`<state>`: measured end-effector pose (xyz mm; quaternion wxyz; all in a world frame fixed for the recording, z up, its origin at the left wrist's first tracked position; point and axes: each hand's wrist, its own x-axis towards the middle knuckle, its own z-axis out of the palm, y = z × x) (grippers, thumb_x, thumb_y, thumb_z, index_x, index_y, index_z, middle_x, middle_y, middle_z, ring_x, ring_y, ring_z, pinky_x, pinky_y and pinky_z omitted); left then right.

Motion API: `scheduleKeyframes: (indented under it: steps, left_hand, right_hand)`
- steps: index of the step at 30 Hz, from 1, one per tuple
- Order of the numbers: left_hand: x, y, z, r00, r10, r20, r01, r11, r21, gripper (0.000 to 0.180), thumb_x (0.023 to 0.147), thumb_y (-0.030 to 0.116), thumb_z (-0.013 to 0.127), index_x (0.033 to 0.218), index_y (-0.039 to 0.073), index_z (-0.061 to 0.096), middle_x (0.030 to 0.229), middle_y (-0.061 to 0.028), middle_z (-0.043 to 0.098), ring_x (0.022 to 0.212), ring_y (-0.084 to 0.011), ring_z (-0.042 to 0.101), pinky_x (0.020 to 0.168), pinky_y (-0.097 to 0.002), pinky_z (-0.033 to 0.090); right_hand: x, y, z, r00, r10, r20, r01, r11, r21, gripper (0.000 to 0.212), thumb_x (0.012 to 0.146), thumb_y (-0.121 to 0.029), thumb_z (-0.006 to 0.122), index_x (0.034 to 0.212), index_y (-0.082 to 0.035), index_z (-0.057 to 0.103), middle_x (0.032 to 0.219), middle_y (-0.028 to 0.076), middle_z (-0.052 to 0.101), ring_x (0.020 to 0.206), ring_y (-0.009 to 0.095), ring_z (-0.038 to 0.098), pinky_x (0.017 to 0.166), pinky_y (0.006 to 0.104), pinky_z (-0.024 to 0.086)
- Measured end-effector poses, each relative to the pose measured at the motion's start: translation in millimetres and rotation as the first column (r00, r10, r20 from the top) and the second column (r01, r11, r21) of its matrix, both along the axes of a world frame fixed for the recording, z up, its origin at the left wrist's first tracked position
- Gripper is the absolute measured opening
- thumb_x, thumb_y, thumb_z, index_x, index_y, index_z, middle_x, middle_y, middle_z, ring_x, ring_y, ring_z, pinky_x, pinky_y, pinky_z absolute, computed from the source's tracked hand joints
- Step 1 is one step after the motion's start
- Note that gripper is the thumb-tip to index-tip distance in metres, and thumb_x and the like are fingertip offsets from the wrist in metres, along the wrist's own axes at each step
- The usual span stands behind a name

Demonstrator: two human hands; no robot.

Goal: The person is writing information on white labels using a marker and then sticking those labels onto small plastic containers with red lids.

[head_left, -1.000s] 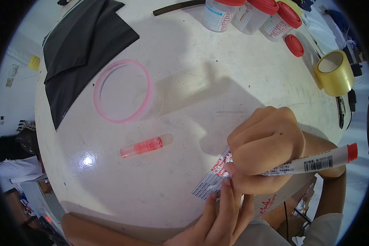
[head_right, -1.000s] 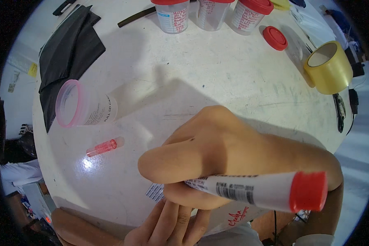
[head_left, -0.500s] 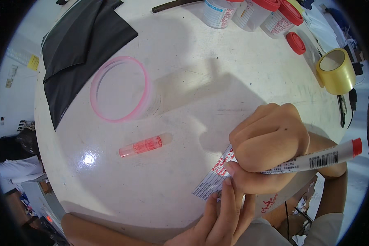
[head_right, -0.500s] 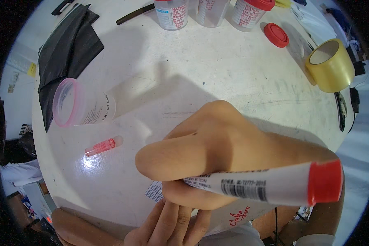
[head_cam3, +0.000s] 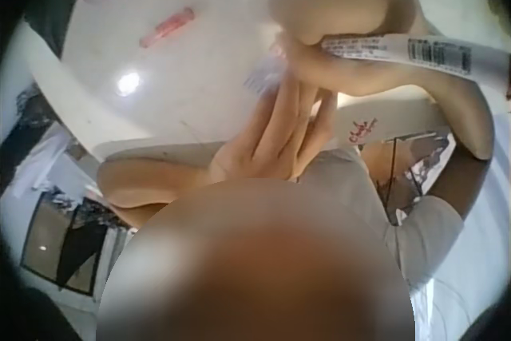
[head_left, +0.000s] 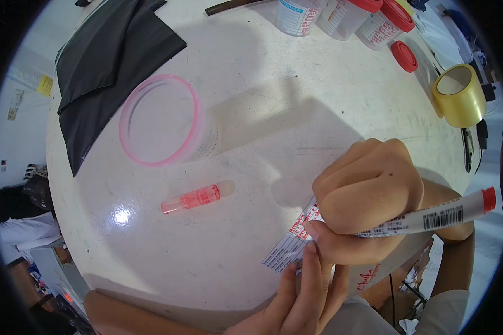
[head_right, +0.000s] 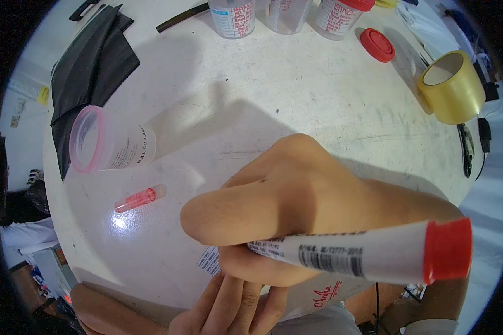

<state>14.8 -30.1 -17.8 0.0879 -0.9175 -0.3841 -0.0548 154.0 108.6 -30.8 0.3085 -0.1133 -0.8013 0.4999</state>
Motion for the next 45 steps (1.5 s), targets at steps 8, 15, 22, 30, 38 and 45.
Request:
scheduleKeyframes:
  steps: [8,15,22,30,38,45]
  left_hand:
    - [-2,-2,10,0.998,0.036,-0.042,-0.036,0.999,0.020,0.031,0.090,0.018,0.048,0.114,0.005,0.062,0.116,-0.0170,0.064,0.111,-0.0286,0.059,0.088,-0.0303,0.050]
    - [-1,-3,7,0.998,0.013,-0.055,-0.010,0.999,0.045,0.032,0.091,0.017,0.047,0.116,0.005,0.062,0.117,-0.0170,0.064,0.111,-0.0283,0.059,0.089,-0.0314,0.050]
    - [-1,-4,12,0.998,0.020,-0.066,-0.017,0.999,0.035,0.033,0.092,0.018,0.045,0.117,0.005,0.062,0.118,-0.0173,0.063,0.112,-0.0289,0.059,0.090,-0.0319,0.049]
    - [-3,-1,12,0.995,0.006,-0.099,0.005,0.994,0.106,0.035,0.092,0.021,0.043,0.116,0.006,0.063,0.117,-0.0173,0.064,0.111,-0.0288,0.059,0.092,-0.0331,0.049]
    - [-3,-1,13,0.997,0.006,-0.080,0.000,0.998,0.070,0.033,0.091,0.018,0.045,0.116,0.005,0.062,0.118,-0.0174,0.063,0.111,-0.0292,0.059,0.092,-0.0326,0.049]
    - [-1,-2,7,0.998,0.035,-0.050,-0.032,0.998,0.061,0.032,0.092,0.018,0.046,0.116,0.005,0.062,0.119,-0.0165,0.063,0.111,-0.0280,0.059,0.091,-0.0308,0.050]
  right_hand:
    - [-4,-2,-3,0.998,-0.029,-0.063,0.028,0.999,-0.028,0.033,0.066,0.014,0.061,0.053,-0.003,0.037,0.044,0.006,0.040,0.031,0.018,0.037,0.032,0.0286,0.023]
    - [3,1,-1,1.000,-0.001,0.009,0.001,0.999,-0.041,0.035,0.065,0.015,0.060,0.052,-0.004,0.034,0.044,0.006,0.039,0.031,0.017,0.035,0.032,0.0296,0.021]
    - [1,-1,-2,1.000,-0.006,0.001,0.006,1.000,0.018,0.034,0.067,0.014,0.060,0.051,-0.004,0.036,0.044,0.006,0.042,0.031,0.017,0.040,0.031,0.0281,0.025]
    - [4,1,3,0.998,0.025,0.049,-0.022,0.997,-0.078,0.034,0.065,0.014,0.060,0.052,-0.004,0.036,0.044,0.006,0.041,0.031,0.017,0.038,0.032,0.0280,0.022]
    - [5,1,4,1.000,-0.027,0.013,0.028,0.997,-0.074,0.038,0.064,0.015,0.061,0.051,-0.005,0.031,0.045,0.006,0.041,0.032,0.017,0.038,0.032,0.0292,0.022]
    - [4,1,1,1.000,-0.005,0.028,0.006,0.999,-0.044,0.038,0.064,0.014,0.062,0.051,-0.004,0.031,0.045,0.005,0.041,0.032,0.018,0.038,0.032,0.0292,0.023]
